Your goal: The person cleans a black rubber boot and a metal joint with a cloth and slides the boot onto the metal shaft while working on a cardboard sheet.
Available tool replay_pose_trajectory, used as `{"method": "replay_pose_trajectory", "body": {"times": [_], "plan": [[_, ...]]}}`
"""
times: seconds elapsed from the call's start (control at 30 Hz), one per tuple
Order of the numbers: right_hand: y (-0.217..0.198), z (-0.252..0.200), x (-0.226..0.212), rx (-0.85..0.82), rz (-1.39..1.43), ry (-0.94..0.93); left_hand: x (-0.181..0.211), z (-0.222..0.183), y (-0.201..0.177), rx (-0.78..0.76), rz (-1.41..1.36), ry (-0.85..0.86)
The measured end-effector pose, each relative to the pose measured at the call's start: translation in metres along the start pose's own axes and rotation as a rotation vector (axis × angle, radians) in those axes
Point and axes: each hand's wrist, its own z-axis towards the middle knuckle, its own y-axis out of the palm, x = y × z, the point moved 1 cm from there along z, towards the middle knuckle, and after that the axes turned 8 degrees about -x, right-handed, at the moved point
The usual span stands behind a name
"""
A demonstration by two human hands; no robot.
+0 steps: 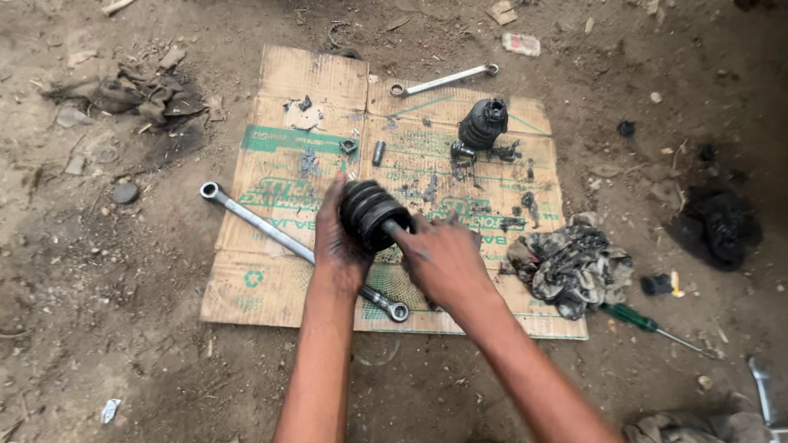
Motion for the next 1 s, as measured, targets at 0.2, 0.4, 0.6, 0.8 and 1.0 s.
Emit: {"method": "replay_pose_trajectory", "body": {"times": [0.2,0.4,0.6,0.8,1.0], "plan": [[0.003,-0.002,0.011,-0.164,-0.23,0.025,-0.004,-0.004,0.035,0.402,0.289,0.002],[0.019,-0.019,-0.01,-0.14,0.143,0.123,-0.004,-0.012,0.047,0.32,0.41,0.112],[0.04,-0.02,-0.013,-0.13,0.778,0.199,-0.011,-0.02,0.041,0.302,0.421,0.05],[0.054,-0.004,0.005,0.014,1.034,0.178,0.004,-0.008,0.045,-0.029,0.211,0.018],[0.014,0.0,0.024,0.093,0.333,-0.05,0.017,-0.012,0.05,0.236,0.357,-0.2]]}}
